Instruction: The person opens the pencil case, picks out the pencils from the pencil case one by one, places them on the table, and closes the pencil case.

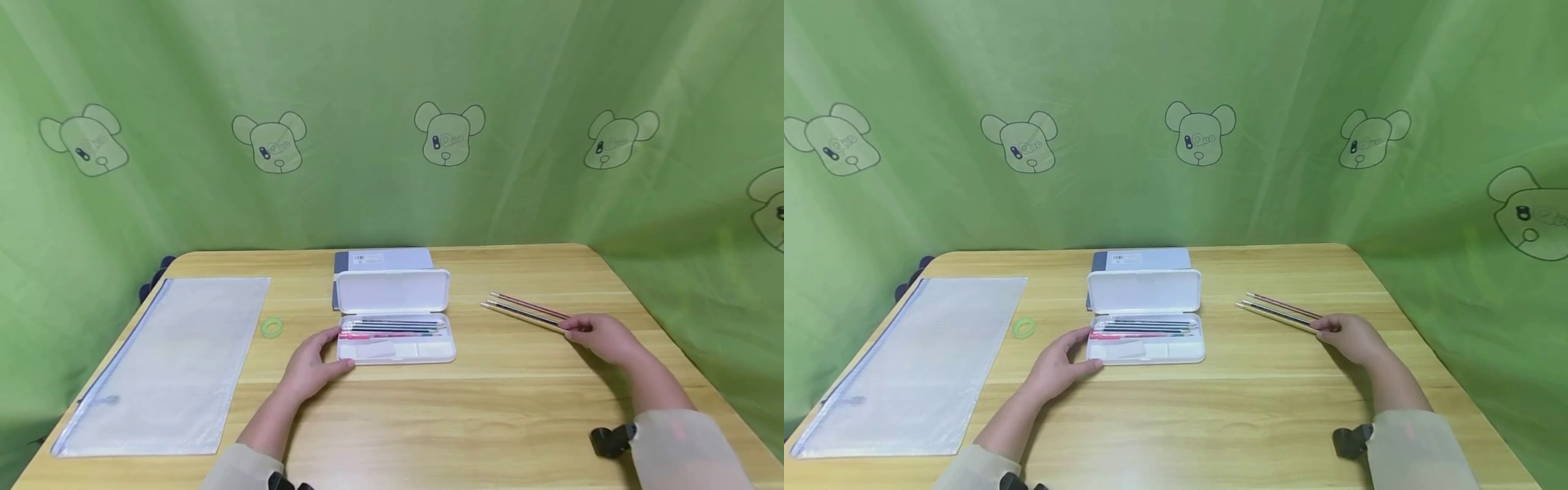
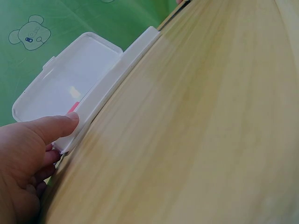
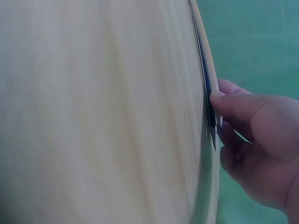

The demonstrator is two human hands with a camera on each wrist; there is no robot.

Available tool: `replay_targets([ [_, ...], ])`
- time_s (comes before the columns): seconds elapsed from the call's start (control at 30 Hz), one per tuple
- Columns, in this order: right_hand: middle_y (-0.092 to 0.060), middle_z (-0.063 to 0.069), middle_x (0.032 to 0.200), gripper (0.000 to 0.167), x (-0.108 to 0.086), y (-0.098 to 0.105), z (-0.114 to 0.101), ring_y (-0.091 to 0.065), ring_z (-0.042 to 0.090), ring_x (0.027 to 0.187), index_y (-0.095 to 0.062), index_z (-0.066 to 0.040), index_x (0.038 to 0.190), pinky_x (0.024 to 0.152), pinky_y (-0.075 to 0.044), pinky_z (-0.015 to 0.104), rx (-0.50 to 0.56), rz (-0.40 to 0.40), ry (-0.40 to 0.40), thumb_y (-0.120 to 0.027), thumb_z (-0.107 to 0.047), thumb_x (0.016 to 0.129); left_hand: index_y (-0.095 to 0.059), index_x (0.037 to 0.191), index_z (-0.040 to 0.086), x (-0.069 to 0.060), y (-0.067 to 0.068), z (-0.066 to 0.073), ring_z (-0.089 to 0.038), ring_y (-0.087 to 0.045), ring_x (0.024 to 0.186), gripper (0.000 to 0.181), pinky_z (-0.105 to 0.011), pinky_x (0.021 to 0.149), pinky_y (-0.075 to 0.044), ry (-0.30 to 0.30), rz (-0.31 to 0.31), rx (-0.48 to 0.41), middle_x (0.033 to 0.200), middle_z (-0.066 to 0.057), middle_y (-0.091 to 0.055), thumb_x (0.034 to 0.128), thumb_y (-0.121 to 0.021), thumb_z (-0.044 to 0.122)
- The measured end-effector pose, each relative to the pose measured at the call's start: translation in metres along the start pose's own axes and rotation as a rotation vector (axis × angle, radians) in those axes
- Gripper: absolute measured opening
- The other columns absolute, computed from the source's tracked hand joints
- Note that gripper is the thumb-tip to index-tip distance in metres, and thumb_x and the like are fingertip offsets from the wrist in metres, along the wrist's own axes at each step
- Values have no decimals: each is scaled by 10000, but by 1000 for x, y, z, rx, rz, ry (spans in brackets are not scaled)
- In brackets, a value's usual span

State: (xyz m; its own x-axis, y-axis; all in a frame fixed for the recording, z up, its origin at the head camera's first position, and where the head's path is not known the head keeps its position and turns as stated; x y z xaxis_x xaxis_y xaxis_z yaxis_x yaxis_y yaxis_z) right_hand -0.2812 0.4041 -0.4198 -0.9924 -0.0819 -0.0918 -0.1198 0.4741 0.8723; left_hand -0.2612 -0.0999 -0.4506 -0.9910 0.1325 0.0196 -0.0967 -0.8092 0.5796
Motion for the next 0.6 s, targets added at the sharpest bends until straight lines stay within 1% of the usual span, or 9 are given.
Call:
replay_targets([
  [0.1,-681,208,1039,289,2,1,2,-616,342,968,-679,9,1139,818,-494,482,-19,16,-9,-620,-202,950,-505,1411,52,0,1,0,-380,-427,1386,719,-532,1177,-320,-4,3,-2,1447,-157,-524,797,-795,286],
  [0.17,-683,196,1025,287,3,1,4,-615,328,955,-681,5,1131,813,-492,483,-21,19,-21,-625,-211,949,-503,1413,54,0,1,0,-380,-424,1388,719,-533,1178,-318,-2,3,-5,1451,-156,-520,798,-794,286],
  [0.4,-675,229,1041,272,4,2,6,-607,393,981,-683,9,1116,843,-478,564,-29,34,-26,-624,-193,944,-496,1424,73,0,0,0,-375,-407,1402,714,-533,1183,-311,12,-3,-7,1467,-147,-505,811,-788,294],
  [0.6,-665,280,1101,276,7,1,8,-585,479,1050,-685,12,1124,892,-452,618,-42,51,-34,-628,-185,938,-500,1418,64,0,0,0,-377,-414,1397,714,-533,1181,-314,6,-2,-8,1459,-151,-512,805,-792,284],
])
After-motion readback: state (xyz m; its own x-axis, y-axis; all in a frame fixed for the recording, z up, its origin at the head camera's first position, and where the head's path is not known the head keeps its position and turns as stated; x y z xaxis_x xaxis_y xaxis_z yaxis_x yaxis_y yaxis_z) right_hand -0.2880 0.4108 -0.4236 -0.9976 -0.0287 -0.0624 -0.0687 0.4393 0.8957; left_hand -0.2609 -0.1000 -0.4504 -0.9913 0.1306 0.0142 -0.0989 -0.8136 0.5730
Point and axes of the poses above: each hand's wrist, its own x-axis towards the middle knuckle, its own y-axis out of the back of the hand, z = x × y, the point moved 8 cm from there along x, towards the middle knuckle
